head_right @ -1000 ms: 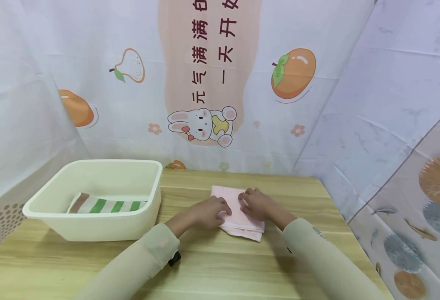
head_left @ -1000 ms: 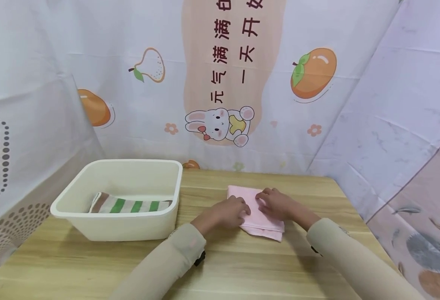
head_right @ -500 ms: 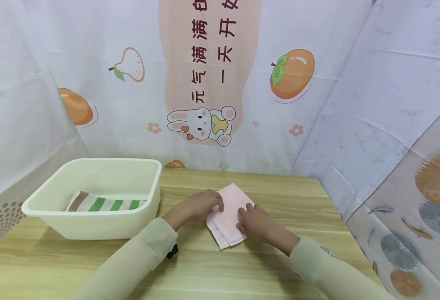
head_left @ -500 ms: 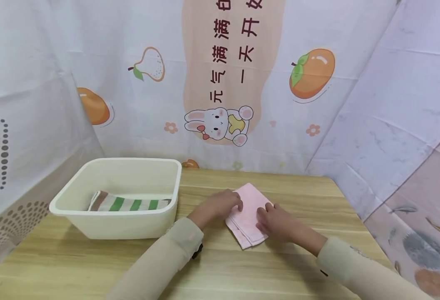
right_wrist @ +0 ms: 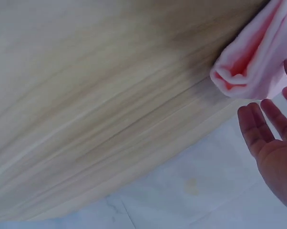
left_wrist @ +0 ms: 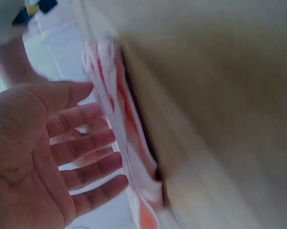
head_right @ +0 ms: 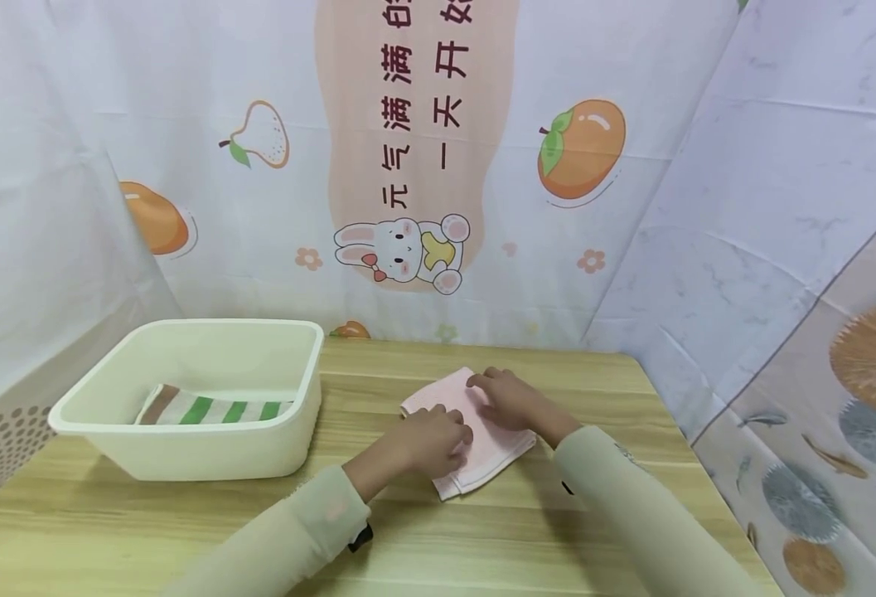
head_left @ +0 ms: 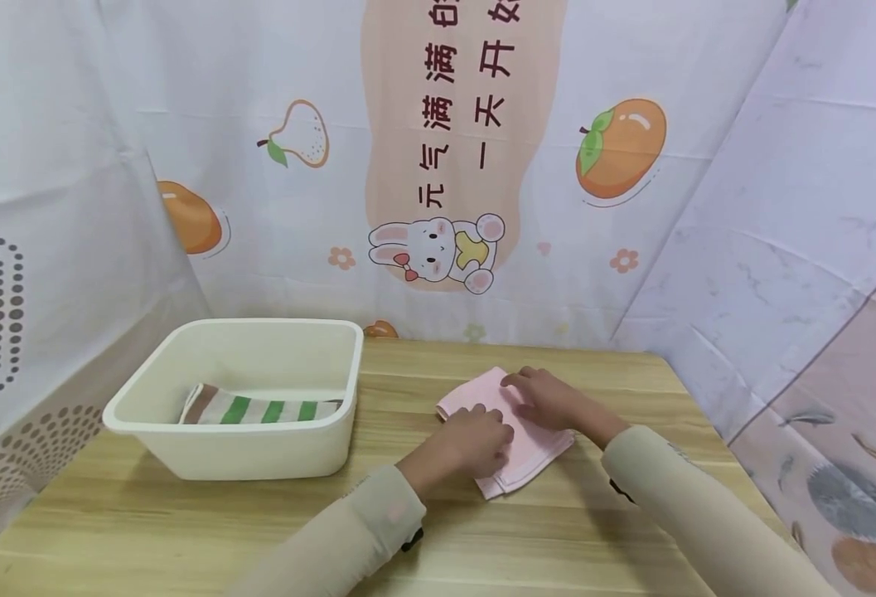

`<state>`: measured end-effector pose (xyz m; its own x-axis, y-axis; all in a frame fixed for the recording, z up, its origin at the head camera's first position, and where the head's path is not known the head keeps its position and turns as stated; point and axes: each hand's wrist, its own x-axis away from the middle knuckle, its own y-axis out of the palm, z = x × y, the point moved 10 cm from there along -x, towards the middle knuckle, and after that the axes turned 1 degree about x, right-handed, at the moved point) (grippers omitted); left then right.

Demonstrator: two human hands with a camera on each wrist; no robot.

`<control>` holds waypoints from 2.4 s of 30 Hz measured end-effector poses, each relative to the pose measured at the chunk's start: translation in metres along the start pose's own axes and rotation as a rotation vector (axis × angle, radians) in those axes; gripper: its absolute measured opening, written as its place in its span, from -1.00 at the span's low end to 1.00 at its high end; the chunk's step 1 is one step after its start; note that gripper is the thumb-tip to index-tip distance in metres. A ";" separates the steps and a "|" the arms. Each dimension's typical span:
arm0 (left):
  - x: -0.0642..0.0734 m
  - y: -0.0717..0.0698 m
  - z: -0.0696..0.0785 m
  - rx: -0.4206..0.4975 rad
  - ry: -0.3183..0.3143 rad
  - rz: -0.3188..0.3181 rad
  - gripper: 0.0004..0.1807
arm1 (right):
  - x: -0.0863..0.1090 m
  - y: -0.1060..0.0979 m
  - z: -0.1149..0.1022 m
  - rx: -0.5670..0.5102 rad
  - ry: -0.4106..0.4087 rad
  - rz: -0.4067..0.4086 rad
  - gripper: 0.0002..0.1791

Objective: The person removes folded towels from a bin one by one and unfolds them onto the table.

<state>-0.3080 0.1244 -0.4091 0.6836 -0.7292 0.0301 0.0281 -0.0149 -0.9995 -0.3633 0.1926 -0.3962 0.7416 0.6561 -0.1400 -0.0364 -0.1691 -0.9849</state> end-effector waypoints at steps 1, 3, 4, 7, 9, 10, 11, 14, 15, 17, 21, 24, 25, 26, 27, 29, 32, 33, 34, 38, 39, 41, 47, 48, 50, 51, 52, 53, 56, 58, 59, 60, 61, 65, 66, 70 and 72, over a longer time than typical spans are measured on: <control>0.001 0.001 0.002 0.002 -0.006 -0.007 -0.85 | -0.002 0.002 0.001 -0.011 -0.003 -0.010 -0.57; 0.003 0.004 0.005 0.003 -0.015 -0.021 -0.80 | -0.004 0.005 0.003 -0.027 0.003 -0.035 -0.60; 0.004 0.005 0.004 0.008 -0.021 -0.026 -0.78 | -0.005 0.006 0.003 -0.035 0.011 -0.050 -0.62; 0.006 0.007 -0.002 0.035 -0.035 -0.039 -0.73 | -0.002 0.007 0.002 -0.052 0.032 -0.072 -0.67; 0.007 0.008 -0.008 0.058 -0.027 -0.049 -0.71 | 0.001 0.007 -0.002 -0.064 0.034 -0.074 -0.68; 0.007 0.009 -0.011 0.073 -0.021 -0.056 -0.70 | 0.002 0.007 -0.004 -0.069 0.030 -0.070 -0.68; 0.008 0.010 -0.014 0.090 -0.009 -0.064 -0.70 | 0.005 0.007 -0.006 -0.070 0.027 -0.062 -0.68; 0.012 0.012 -0.023 0.154 0.033 -0.087 -0.69 | 0.014 0.008 -0.014 -0.058 0.016 -0.034 -0.67; 0.013 0.013 -0.026 0.177 0.048 -0.094 -0.68 | 0.018 0.008 -0.018 -0.048 0.009 -0.019 -0.67; 0.017 0.012 -0.031 0.226 0.069 -0.100 -0.66 | 0.025 0.007 -0.026 -0.043 0.008 0.002 -0.67; 0.025 0.012 -0.044 0.293 0.083 -0.105 -0.60 | 0.040 0.004 -0.048 -0.067 0.028 0.014 -0.66; 0.030 0.011 -0.050 0.324 0.090 -0.104 -0.59 | 0.047 0.004 -0.056 -0.085 0.042 0.013 -0.65; 0.031 0.010 -0.051 0.332 0.099 -0.102 -0.59 | 0.048 0.004 -0.057 -0.091 0.044 0.014 -0.65; 0.032 0.010 -0.051 0.343 0.103 -0.103 -0.60 | 0.049 0.004 -0.058 -0.090 0.033 0.020 -0.64; 0.033 0.009 -0.051 0.347 0.105 -0.102 -0.60 | 0.049 0.004 -0.058 -0.088 0.027 0.022 -0.64; 0.034 0.009 -0.050 0.348 0.108 -0.099 -0.60 | 0.048 0.004 -0.057 -0.082 0.013 0.020 -0.64; 0.036 0.010 -0.050 0.345 0.107 -0.084 -0.61 | 0.044 0.003 -0.058 -0.060 -0.021 0.013 -0.66; 0.037 0.009 -0.050 0.340 0.106 -0.069 -0.61 | 0.041 0.002 -0.058 -0.054 -0.032 0.014 -0.66; 0.038 0.009 -0.051 0.341 0.104 -0.051 -0.61 | 0.038 0.000 -0.058 -0.044 -0.042 0.018 -0.65; 0.044 0.005 -0.060 0.375 0.059 0.045 -0.64 | 0.017 -0.008 -0.055 -0.032 -0.051 0.031 -0.61; 0.046 0.004 -0.063 0.387 0.040 0.070 -0.65 | 0.011 -0.010 -0.054 -0.030 -0.046 0.030 -0.60; 0.050 0.003 -0.069 0.419 -0.014 0.107 -0.66 | -0.003 -0.011 -0.053 -0.032 -0.036 0.016 -0.59; 0.064 0.006 -0.091 0.606 -0.226 0.176 -0.65 | -0.043 -0.010 -0.056 -0.045 -0.043 -0.057 -0.57; 0.066 0.008 -0.095 0.655 -0.265 0.181 -0.64 | -0.049 -0.009 -0.057 -0.049 -0.046 -0.073 -0.57; 0.071 0.013 -0.101 0.779 -0.340 0.188 -0.61 | -0.059 -0.005 -0.058 -0.059 -0.044 -0.114 -0.56; 0.072 0.016 -0.103 0.845 -0.374 0.189 -0.60 | -0.063 -0.003 -0.058 -0.063 -0.040 -0.135 -0.55; 0.074 0.020 -0.106 0.917 -0.409 0.190 -0.59 | -0.067 0.000 -0.058 -0.067 -0.034 -0.157 -0.53; 0.076 0.024 -0.107 0.993 -0.438 0.190 -0.58 | -0.071 0.002 -0.059 -0.067 -0.030 -0.173 -0.52; 0.079 0.036 -0.108 1.204 -0.510 0.182 -0.57 | -0.081 0.009 -0.061 -0.081 -0.017 -0.229 -0.48; 0.081 0.041 -0.108 1.296 -0.543 0.181 -0.57 | -0.087 0.014 -0.064 -0.089 -0.023 -0.262 -0.47; 0.081 0.044 -0.107 1.328 -0.556 0.181 -0.57 | -0.089 0.016 -0.066 -0.097 -0.029 -0.274 -0.48; 0.081 0.045 -0.107 1.346 -0.567 0.184 -0.57 | -0.091 0.017 -0.069 -0.102 -0.034 -0.289 -0.49; 0.082 0.046 -0.107 1.356 -0.574 0.187 -0.57 | -0.093 0.019 -0.070 -0.103 -0.038 -0.302 -0.51; 0.081 0.047 -0.107 1.353 -0.581 0.190 -0.55 | -0.099 0.017 -0.077 -0.062 -0.068 -0.294 -0.57; 0.080 0.047 -0.107 1.350 -0.581 0.190 -0.55 | -0.099 0.016 -0.078 -0.047 -0.073 -0.287 -0.59; 0.080 0.047 -0.108 1.337 -0.593 0.188 -0.55 | -0.098 0.006 -0.080 -0.012 -0.108 -0.258 -0.72; 0.081 0.046 -0.108 1.333 -0.599 0.188 -0.55 | -0.094 -0.001 -0.079 -0.019 -0.131 -0.240 -0.78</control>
<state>-0.3302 -0.0087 -0.4542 0.9368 -0.2589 0.2353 0.3159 0.9150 -0.2511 -0.3802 0.0728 -0.3736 0.6341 0.7687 0.0836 0.1434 -0.0106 -0.9896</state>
